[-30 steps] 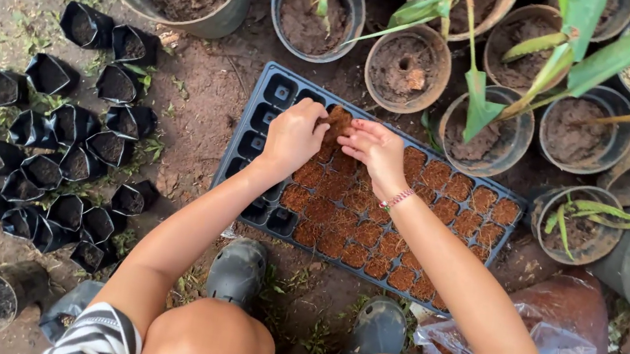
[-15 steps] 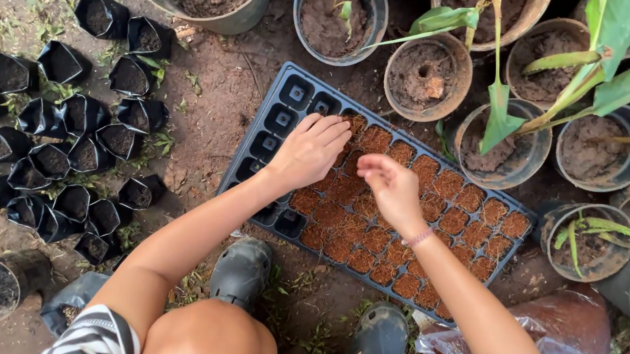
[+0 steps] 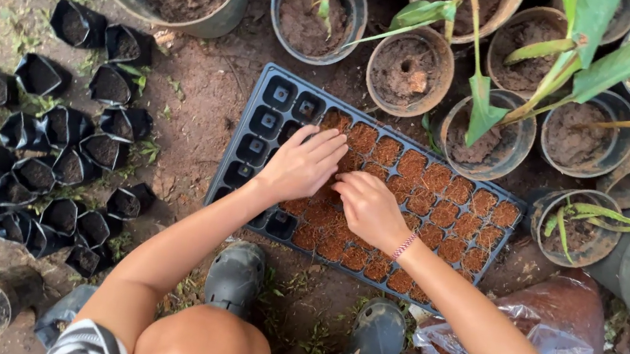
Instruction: Filling a seedling tray with soil substrate from a plastic bag using hands
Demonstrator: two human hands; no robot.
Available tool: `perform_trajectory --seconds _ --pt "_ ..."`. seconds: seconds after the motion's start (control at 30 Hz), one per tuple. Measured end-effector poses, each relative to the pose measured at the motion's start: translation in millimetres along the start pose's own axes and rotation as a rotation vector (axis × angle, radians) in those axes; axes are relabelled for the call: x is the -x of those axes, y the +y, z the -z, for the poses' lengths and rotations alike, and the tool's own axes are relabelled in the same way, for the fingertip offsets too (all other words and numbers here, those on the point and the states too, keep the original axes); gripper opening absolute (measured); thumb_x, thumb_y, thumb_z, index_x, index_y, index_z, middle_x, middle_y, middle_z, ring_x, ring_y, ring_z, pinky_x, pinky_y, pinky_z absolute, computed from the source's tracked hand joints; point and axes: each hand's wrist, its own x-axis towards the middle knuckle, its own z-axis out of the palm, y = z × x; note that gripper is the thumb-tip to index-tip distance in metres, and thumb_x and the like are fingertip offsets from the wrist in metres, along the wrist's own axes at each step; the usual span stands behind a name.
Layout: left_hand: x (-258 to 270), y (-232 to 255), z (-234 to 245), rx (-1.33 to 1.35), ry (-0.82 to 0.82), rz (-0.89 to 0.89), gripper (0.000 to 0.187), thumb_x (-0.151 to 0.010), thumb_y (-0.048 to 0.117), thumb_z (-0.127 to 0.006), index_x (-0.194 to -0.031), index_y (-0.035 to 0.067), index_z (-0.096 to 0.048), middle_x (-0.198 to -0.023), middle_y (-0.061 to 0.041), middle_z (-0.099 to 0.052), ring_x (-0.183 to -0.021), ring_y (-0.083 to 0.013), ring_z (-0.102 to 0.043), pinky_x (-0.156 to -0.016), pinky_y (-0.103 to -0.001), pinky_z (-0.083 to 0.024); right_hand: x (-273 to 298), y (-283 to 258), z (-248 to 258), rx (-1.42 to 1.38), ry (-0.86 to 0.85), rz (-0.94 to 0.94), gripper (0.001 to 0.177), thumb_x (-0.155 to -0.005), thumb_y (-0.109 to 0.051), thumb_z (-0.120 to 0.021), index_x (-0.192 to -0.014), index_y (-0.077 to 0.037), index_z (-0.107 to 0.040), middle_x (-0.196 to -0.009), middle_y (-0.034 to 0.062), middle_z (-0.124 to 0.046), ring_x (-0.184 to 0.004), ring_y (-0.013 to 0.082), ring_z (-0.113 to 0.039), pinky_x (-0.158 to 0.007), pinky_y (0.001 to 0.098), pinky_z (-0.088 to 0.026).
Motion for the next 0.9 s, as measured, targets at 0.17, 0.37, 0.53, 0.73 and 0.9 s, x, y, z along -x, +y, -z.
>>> perform_trajectory --seconds 0.17,0.37,0.53,0.73,0.9 --pt "11.8 -4.1 -9.7 -0.094 -0.154 0.056 0.063 -0.096 0.041 -0.062 -0.143 0.000 -0.054 -0.140 -0.019 -0.059 -0.133 -0.0302 -0.054 -0.116 -0.050 -0.034 4.3 8.6 -10.1 0.026 0.032 0.078 0.025 -0.100 -0.005 -0.052 -0.116 0.001 -0.070 -0.117 0.0193 -0.070 -0.121 0.0309 -0.063 -0.105 0.0438 -0.048" --pt "3.1 -10.2 -20.6 -0.182 -0.282 0.090 0.070 -0.102 0.057 -0.049 -0.141 0.000 -0.055 -0.137 -0.017 -0.060 -0.133 -0.0282 -0.052 -0.113 -0.048 -0.030 16.7 13.0 -14.5 0.069 0.031 0.102 0.025 -0.098 -0.004 -0.052 -0.115 -0.001 -0.070 -0.117 0.0179 -0.069 -0.121 0.0294 -0.063 -0.105 0.0436 -0.047" --pt "-0.2 -8.1 -25.2 -0.156 -0.262 0.112 0.067 -0.102 0.056 -0.051 -0.134 -0.002 -0.060 -0.129 -0.020 -0.064 -0.128 -0.0299 -0.055 -0.112 -0.047 -0.032 26.6 9.9 -7.6 0.085 -0.017 0.074 0.028 -0.098 -0.004 -0.048 -0.116 -0.003 -0.070 -0.118 0.0179 -0.069 -0.121 0.0279 -0.062 -0.107 0.0438 -0.046" --pt "3.4 -0.1 -10.2 -0.220 -0.456 0.143 0.072 -0.105 0.056 -0.042 -0.150 0.000 -0.046 -0.152 -0.019 -0.050 -0.150 -0.0290 -0.034 -0.123 -0.052 -0.013 45.8 13.0 -7.9 0.094 0.047 0.068 0.027 -0.097 -0.002 -0.050 -0.115 -0.004 -0.070 -0.122 0.0170 -0.068 -0.125 0.0293 -0.061 -0.109 0.0457 -0.045" --pt "-3.8 12.4 17.5 -0.182 -0.367 0.210 0.072 -0.104 0.051 -0.053 -0.154 0.001 -0.040 -0.163 -0.021 -0.032 -0.155 -0.0315 -0.022 -0.123 -0.052 -0.010 61.0 13.0 -4.4 0.117 0.051 0.035 0.028 -0.097 -0.003 -0.050 -0.117 -0.004 -0.070 -0.125 0.0172 -0.067 -0.127 0.0301 -0.059 -0.110 0.0481 -0.044"
